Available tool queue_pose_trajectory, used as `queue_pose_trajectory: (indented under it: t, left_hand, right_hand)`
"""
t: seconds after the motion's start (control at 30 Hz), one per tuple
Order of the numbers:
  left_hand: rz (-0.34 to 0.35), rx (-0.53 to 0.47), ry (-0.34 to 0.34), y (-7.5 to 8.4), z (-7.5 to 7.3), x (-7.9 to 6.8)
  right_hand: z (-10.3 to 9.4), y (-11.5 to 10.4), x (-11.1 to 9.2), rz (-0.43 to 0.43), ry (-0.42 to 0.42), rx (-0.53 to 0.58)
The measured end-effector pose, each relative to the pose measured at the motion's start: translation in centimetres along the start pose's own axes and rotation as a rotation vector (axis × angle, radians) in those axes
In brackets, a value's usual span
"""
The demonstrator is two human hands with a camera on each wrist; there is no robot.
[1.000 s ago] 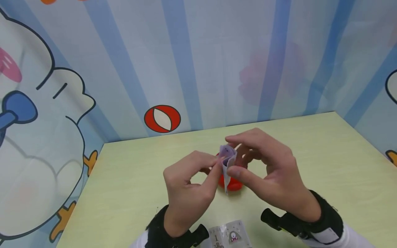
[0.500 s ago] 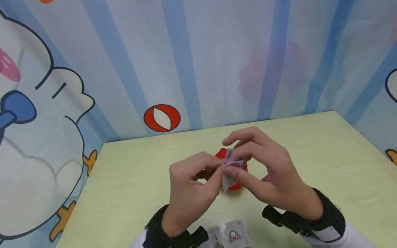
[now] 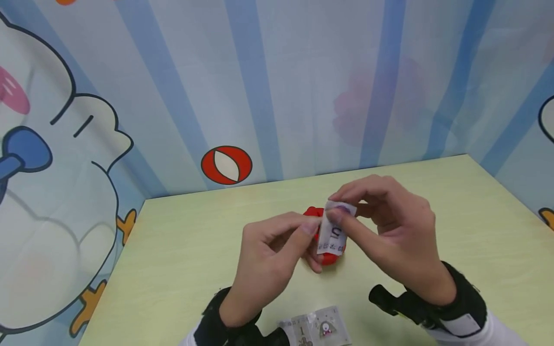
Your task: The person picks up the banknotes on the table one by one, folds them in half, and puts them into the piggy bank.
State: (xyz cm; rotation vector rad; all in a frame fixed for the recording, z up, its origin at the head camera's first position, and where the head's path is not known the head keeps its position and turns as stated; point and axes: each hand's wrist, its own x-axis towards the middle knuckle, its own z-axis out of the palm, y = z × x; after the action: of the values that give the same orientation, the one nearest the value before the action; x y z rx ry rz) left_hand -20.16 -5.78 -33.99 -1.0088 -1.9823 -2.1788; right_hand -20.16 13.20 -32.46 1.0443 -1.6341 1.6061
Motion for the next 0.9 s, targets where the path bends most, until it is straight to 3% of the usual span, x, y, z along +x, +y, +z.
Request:
queue_pose_trajectory:
  t: [0.2, 0.33, 0.5, 0.7, 0.9]
  left_hand:
    - [0.020, 0.131, 0.087, 0.1, 0.1, 0.2]
    - [-0.008, 0.086, 0.096, 0.0, -0.2, 0.3]
    - [0.079, 0.069, 0.064, -0.2, -0.2, 0.3]
    - [0.190, 0.184, 0.075, -0.7, 0.2, 0.2]
    - [0.115, 0.154, 0.035, -0.7, 0.0, 0.2]
  right_hand:
    - [-0.5, 0.0, -0.2, 0.034, -0.036, 0.004]
    - [-1.2, -0.4, -0.2, 0.164, -0.139, 0.096]
    - [-1.2, -0.5, -0.6, 0.303, -0.196, 0.134]
    - [-0.4, -0.2, -0.6, 0.232, -0.119, 0.051]
    - [-0.1, 0.2, -0.2, 0.169, -0.034, -0.044]
